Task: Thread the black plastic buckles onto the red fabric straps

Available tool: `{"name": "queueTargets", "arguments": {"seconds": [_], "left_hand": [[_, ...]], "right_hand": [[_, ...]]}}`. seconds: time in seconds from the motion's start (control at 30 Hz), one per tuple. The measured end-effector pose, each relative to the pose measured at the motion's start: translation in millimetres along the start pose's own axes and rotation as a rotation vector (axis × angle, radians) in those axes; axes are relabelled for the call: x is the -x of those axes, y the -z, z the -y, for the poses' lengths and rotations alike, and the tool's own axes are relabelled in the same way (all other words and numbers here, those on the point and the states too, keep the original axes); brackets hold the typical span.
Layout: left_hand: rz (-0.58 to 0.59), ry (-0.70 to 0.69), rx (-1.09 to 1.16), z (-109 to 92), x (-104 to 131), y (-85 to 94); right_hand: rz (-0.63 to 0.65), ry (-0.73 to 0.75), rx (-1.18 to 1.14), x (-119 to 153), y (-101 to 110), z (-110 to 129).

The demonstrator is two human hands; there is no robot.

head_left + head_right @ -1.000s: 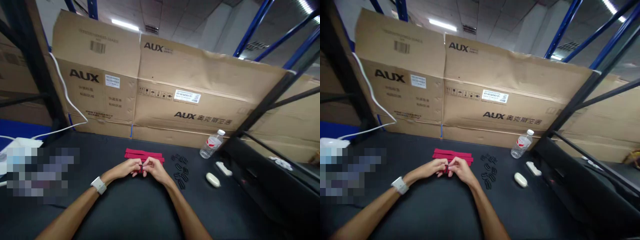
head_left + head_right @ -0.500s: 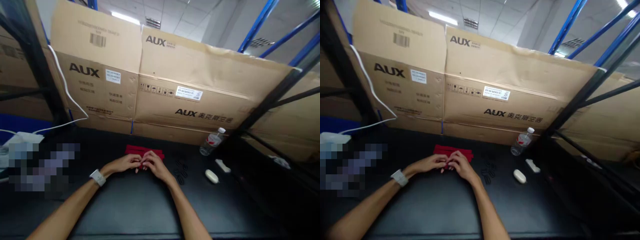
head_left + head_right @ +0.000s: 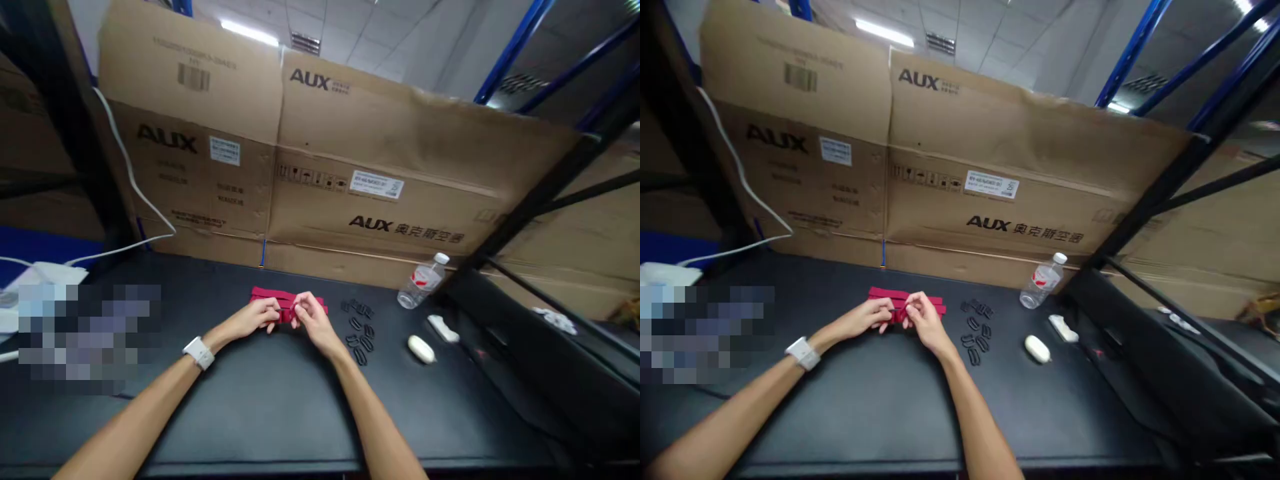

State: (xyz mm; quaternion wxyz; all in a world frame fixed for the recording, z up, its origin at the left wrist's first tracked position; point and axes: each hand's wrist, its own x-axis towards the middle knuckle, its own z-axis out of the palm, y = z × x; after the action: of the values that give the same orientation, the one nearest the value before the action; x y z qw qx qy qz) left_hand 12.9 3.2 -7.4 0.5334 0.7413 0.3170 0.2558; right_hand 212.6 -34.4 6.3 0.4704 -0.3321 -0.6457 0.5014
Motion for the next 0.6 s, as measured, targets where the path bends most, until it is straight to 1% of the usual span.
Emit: {"name": "queueTargets", "arguments": {"seconds": [0.1,0.2,0.33,0.47,0.6], "left_hand": [[-0.042,0.018,0.023,3.5,-1.8,-0.1],[-0.075,0.006,0.043,6.0,-2.0,-0.6],[-0.070,0.012,0.082,10.8,-2.8,-0.6],[-0.076,0.008,0.097,16.6,-4.3,0.8],[-0.072,0.011,0.120,19.2,-4.9,1.4]], "right_hand": [[-0.072,-0.029,0.050,-0.9,-1.5,-6.9],[-0.107,-0.030,0.084,-0.2,-6.1,-12.2],[-0.108,-0.034,0.099,2.4,-10.4,-11.8],[-0.072,-0.038,0.099,3.0,-12.8,-8.5],[-0.179,-0.047,0.087,0.8,-17.1,-8.8]]}}
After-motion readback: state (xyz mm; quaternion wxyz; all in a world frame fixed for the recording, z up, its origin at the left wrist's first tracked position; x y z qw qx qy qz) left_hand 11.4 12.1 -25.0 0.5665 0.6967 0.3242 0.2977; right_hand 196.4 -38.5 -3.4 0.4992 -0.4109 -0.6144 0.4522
